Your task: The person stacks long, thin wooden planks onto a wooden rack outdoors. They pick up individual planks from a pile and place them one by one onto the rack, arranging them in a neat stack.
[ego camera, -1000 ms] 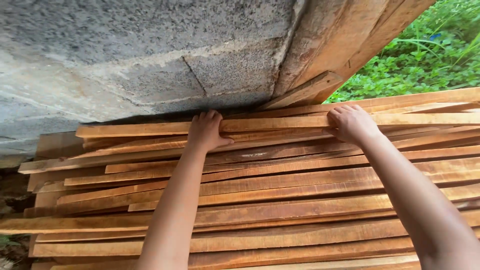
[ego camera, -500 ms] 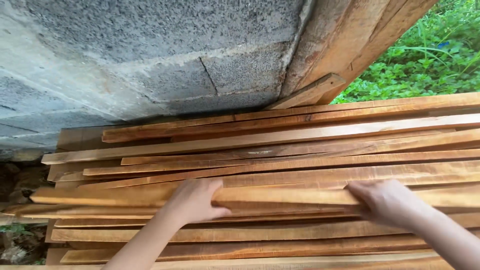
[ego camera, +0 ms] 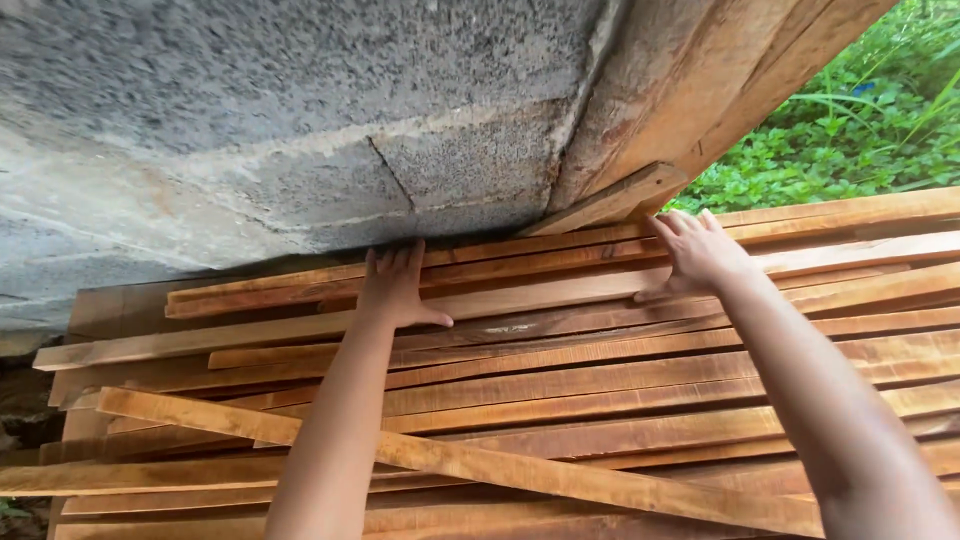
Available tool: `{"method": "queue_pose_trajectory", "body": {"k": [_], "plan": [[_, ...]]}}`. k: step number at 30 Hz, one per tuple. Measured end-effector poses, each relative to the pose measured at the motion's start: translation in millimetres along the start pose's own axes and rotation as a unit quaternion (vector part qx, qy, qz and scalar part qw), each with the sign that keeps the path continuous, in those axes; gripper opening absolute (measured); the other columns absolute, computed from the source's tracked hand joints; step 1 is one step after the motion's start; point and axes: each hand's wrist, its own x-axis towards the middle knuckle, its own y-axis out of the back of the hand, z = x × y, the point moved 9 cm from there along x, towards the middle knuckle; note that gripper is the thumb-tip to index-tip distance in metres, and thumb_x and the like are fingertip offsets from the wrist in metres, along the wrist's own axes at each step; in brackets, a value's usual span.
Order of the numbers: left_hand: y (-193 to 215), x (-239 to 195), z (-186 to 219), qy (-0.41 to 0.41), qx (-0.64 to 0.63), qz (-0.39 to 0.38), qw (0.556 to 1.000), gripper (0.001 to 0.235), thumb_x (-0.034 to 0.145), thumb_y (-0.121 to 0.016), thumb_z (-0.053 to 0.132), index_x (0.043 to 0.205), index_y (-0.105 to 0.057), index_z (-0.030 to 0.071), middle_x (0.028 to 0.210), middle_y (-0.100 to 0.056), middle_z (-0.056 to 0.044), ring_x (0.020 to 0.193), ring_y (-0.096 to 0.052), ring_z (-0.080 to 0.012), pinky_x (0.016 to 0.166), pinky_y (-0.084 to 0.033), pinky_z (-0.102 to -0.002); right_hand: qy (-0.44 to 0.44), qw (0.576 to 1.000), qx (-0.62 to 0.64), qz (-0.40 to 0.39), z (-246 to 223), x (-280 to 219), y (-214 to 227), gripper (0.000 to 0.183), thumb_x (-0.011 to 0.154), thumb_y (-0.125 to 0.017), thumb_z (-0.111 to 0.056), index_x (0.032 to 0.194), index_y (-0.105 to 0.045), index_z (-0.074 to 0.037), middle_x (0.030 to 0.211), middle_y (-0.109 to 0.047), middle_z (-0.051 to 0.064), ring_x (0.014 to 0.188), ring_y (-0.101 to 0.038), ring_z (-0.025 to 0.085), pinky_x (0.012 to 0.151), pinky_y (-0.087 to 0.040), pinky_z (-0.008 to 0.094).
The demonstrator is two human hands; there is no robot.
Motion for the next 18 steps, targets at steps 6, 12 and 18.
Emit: {"method": "queue_pose_trajectory", "body": {"k": [6, 12, 18], "plan": [[-3, -5, 13, -0.08, -0.06, 0.066, 0.993, 0.091, 0.076, -0.069, 0.066, 0.145, -0.044, 0.012, 0.138, -0.053, -0.015, 0.128, -0.057, -0.0368, 0.105, -0.048, -0.052, 0.082, 0.975, -0.121, 0.168, -19, -11, 25, 0.106, 0.046, -0.055, -0.099, 0.126, -0.061, -0.029, 0.122, -0.057, -0.008, 0.117, -0.058, 0.012, 0.095, -0.052, 0.028], [-49, 20, 8, -0.066, -0.039, 0.023, 0.997, 0.077, 0.072, -0.07, 0.05, 0.138, -0.051, 0.015, 0.123, -0.068, -0.01, 0.119, -0.065, -0.0346, 0.096, -0.052, -0.053, 0.077, 0.997, 0.003, -0.015, -31, 0, 9, 0.103, 0.052, -0.076, -0.084, 0.132, -0.053, -0.023, 0.12, -0.066, 0.002, 0.117, -0.067, 0.024, 0.098, -0.058, 0.041], [-51, 17, 13, -0.068, -0.052, 0.033, 0.996, 0.069, 0.072, -0.071, 0.043, 0.134, -0.055, 0.016, 0.118, -0.07, -0.009, 0.111, -0.068, -0.0336, 0.092, -0.052, -0.053, 0.028, 0.995, 0.054, -0.075, -19, 13, -22, 0.085, 0.057, -0.077, -0.076, 0.123, -0.057, -0.025, 0.113, -0.074, 0.003, 0.109, -0.073, 0.028, 0.094, -0.06, 0.048]]}}
